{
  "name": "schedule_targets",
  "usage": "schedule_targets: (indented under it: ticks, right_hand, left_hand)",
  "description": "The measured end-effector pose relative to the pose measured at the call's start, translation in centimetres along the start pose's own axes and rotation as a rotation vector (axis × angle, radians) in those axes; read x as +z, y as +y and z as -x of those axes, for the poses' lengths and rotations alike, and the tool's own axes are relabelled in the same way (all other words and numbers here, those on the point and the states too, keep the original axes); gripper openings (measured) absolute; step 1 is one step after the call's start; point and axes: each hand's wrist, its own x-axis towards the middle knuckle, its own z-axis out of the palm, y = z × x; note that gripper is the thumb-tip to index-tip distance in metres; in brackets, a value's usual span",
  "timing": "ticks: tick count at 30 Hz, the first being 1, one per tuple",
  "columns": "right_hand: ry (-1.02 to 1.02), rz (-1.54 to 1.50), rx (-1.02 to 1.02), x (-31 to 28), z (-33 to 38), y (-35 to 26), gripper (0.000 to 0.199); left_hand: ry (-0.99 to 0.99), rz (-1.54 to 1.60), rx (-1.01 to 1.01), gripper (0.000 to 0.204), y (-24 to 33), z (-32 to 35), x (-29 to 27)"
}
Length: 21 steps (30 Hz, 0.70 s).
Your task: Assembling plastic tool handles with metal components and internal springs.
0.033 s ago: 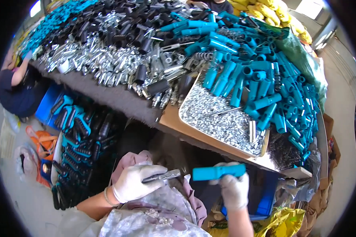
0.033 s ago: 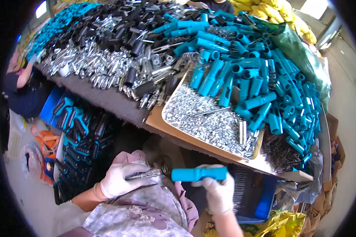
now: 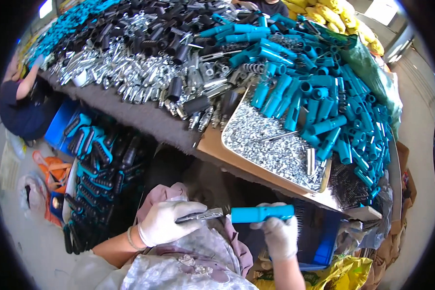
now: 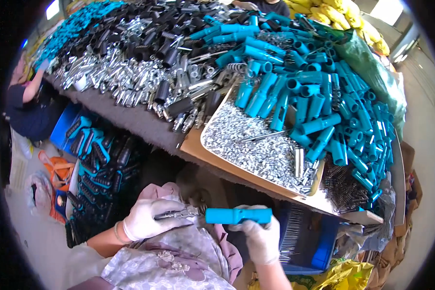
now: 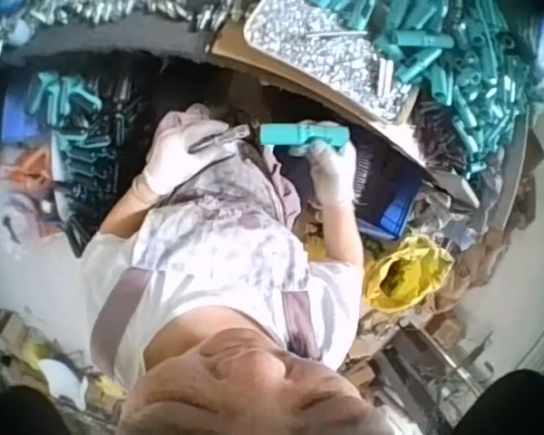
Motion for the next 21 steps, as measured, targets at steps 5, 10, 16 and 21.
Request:
schedule_targets:
  ticks: [5, 10, 16, 21]
  right_hand:
    - [-0.088, -0.054, 0.272, -0.7, 0.2, 2.1, 0.036]
    - [-0.452, 0.029, 0.565, -1.1, -1.2, -1.0, 0.054]
    - [-0.649, 1.282, -0.018, 2.8, -0.4, -0.5, 0.046]
    - [-0.740, 0.877, 0.370, 1.7, -1.5, 1.1, 0.039]
  left_hand:
    - [-0.110, 0.027, 0.158, 0.033, -1.3, 0.6, -0.7]
    - [-0.208, 0.059, 0.146, 0.034, -1.1, 1.1, -1.3]
    - [-0.255, 0.032, 0.156, 0.037, -0.7, 0.8, -0.4]
    - [-0.336, 0.044, 0.203, 0.046, -1.2, 1.6, 0.0]
